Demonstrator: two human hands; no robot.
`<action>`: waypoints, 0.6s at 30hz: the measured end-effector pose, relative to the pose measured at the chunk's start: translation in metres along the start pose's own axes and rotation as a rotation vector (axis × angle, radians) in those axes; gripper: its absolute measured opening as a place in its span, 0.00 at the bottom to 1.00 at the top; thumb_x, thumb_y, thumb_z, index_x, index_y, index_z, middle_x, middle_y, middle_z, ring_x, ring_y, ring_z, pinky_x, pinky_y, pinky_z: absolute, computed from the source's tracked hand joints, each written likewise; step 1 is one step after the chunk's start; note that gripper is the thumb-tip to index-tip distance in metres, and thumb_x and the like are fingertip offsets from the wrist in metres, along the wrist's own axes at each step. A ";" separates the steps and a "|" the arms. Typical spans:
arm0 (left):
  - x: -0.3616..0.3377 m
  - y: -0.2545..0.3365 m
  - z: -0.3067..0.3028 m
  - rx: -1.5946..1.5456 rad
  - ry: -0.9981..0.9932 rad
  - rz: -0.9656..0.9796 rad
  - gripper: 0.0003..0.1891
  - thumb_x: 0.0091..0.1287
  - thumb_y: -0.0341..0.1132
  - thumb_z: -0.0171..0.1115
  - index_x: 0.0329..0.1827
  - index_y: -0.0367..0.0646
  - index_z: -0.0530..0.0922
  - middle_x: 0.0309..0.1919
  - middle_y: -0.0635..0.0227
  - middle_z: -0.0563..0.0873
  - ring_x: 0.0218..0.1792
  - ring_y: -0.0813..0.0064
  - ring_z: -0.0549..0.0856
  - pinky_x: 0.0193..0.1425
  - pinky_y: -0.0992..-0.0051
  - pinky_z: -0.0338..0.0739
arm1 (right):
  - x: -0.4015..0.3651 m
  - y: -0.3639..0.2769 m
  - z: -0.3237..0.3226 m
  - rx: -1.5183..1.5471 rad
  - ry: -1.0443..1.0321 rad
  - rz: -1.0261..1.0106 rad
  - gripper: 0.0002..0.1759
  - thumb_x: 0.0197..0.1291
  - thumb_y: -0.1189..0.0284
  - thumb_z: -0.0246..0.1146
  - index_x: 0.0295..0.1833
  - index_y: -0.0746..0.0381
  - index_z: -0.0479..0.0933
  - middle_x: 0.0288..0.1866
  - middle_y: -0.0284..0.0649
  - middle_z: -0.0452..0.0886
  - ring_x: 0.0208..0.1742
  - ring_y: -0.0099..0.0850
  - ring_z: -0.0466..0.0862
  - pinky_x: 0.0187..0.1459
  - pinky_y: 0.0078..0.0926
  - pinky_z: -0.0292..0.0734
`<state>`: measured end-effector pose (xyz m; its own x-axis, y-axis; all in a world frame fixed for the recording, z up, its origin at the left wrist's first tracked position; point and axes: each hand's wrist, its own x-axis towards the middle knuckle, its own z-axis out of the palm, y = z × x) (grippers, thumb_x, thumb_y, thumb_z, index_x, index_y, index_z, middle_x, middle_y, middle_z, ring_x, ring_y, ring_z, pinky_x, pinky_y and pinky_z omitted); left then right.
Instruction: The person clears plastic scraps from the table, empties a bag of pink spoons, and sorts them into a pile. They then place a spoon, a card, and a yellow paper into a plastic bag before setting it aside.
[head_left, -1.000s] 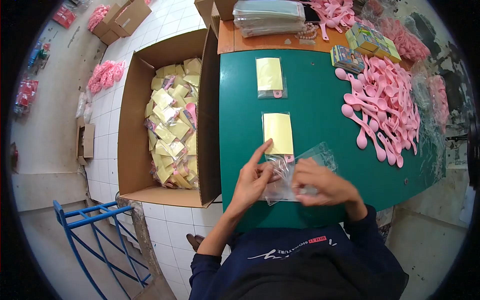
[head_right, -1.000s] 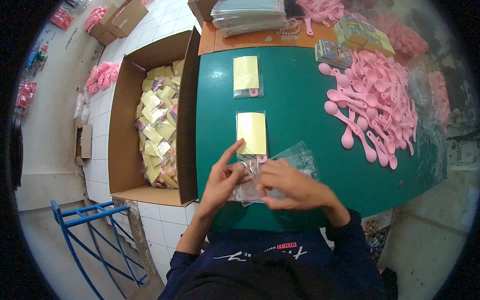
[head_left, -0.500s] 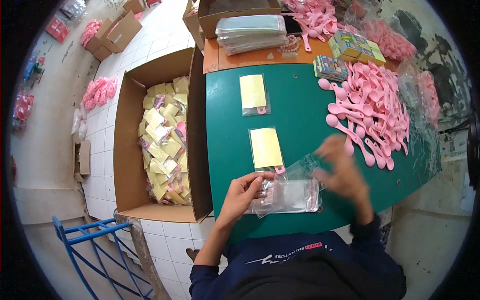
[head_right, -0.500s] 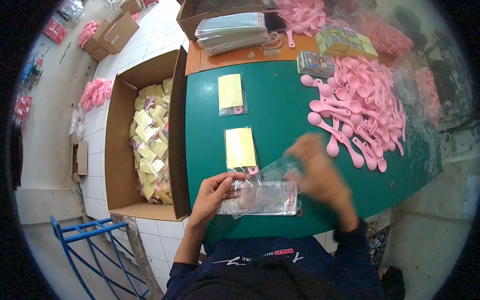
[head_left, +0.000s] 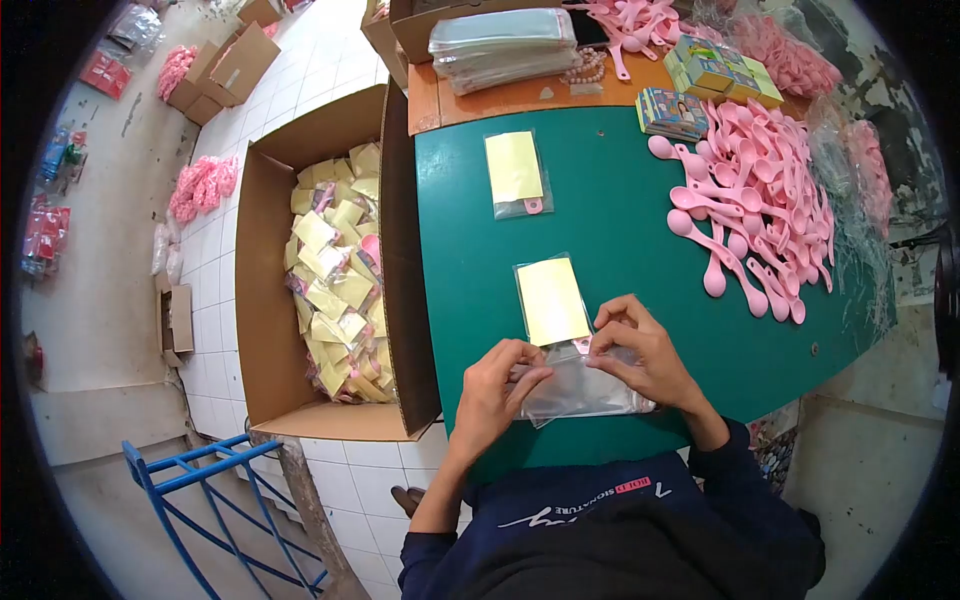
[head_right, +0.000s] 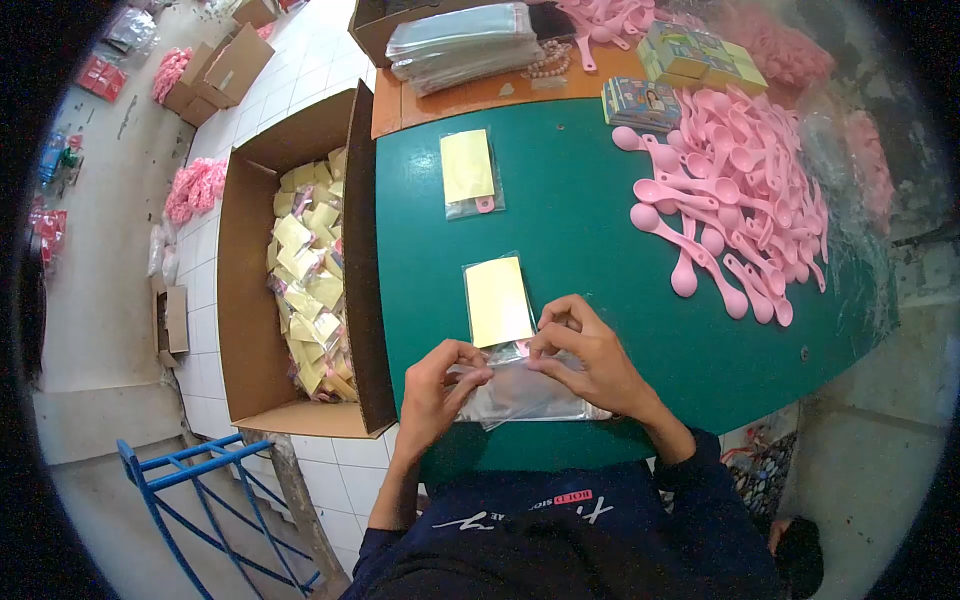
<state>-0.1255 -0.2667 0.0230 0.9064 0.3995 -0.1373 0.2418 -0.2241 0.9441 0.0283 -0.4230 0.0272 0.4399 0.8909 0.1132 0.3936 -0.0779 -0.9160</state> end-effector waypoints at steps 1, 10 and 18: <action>0.001 0.000 0.002 -0.005 0.022 0.014 0.07 0.59 0.25 0.63 0.38 0.34 0.75 0.35 0.65 0.81 0.37 0.74 0.85 0.39 0.76 0.82 | -0.001 0.001 0.002 0.079 0.006 0.059 0.06 0.54 0.78 0.64 0.38 0.64 0.75 0.43 0.39 0.68 0.39 0.26 0.77 0.38 0.23 0.77; 0.004 -0.004 0.015 -0.103 0.171 -0.082 0.07 0.61 0.28 0.64 0.34 0.33 0.76 0.32 0.66 0.79 0.32 0.77 0.84 0.35 0.78 0.82 | -0.001 0.005 0.023 0.696 0.169 0.442 0.06 0.63 0.76 0.58 0.40 0.67 0.70 0.33 0.38 0.77 0.32 0.21 0.79 0.31 0.19 0.79; 0.005 -0.008 0.018 -0.275 0.205 -0.146 0.09 0.63 0.25 0.60 0.42 0.33 0.70 0.37 0.65 0.78 0.40 0.78 0.80 0.38 0.78 0.83 | 0.003 0.002 0.032 0.464 0.333 0.435 0.08 0.58 0.80 0.62 0.40 0.67 0.69 0.31 0.38 0.78 0.27 0.20 0.80 0.27 0.15 0.76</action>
<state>-0.1165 -0.2791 0.0092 0.7743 0.5855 -0.2402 0.2364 0.0846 0.9680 0.0044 -0.4057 0.0131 0.7311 0.6325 -0.2558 -0.2245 -0.1310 -0.9656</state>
